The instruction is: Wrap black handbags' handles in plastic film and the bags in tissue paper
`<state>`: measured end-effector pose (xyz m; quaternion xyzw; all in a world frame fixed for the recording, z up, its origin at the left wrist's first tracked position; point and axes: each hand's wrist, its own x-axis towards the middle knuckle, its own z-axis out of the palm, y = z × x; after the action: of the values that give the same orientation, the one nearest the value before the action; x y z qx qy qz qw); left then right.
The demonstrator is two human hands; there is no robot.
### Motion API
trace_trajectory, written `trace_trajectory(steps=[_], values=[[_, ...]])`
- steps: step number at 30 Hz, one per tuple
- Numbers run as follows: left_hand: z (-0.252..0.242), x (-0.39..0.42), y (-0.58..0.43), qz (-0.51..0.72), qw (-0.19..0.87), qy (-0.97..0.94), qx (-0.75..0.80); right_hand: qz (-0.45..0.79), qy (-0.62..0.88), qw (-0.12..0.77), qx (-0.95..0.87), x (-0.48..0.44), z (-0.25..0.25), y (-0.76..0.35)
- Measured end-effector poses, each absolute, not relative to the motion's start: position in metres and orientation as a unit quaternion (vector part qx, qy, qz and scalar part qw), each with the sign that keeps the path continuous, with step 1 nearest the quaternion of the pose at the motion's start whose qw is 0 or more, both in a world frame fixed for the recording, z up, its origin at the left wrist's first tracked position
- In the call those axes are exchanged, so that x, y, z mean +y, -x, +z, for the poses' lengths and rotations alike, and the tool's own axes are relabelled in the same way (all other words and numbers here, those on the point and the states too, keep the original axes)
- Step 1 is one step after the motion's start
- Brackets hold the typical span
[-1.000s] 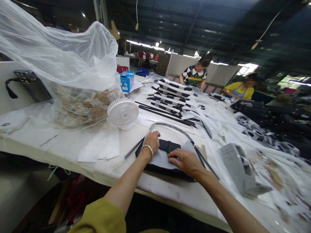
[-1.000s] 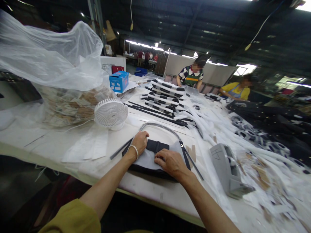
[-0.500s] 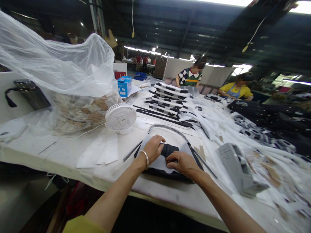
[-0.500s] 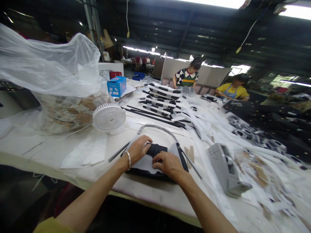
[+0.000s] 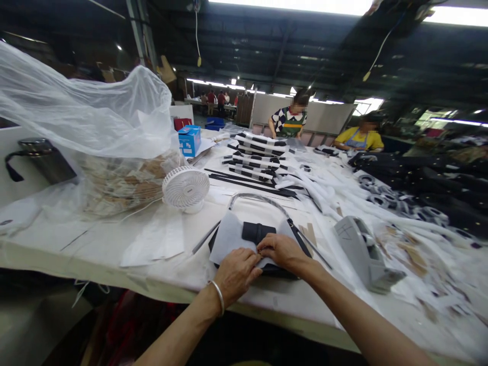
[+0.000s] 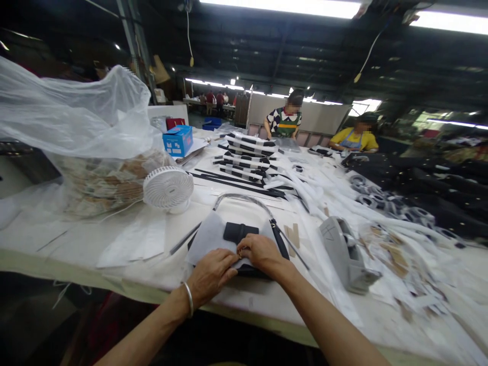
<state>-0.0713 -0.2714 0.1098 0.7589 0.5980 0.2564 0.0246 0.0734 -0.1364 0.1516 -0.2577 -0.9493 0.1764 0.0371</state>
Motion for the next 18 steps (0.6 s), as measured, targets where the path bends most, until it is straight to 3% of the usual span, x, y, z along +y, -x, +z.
trace_trajectory(steps=[13,18], values=[[0.104,-0.274,0.072,0.29,0.042,-0.756,0.586,0.071,0.054,-0.061,-0.994,-0.118,0.168,-0.064],[0.104,-0.276,0.072,0.306,0.061,-0.741,0.595,0.135,0.061,-0.041,-0.988,-0.125,0.163,-0.066]])
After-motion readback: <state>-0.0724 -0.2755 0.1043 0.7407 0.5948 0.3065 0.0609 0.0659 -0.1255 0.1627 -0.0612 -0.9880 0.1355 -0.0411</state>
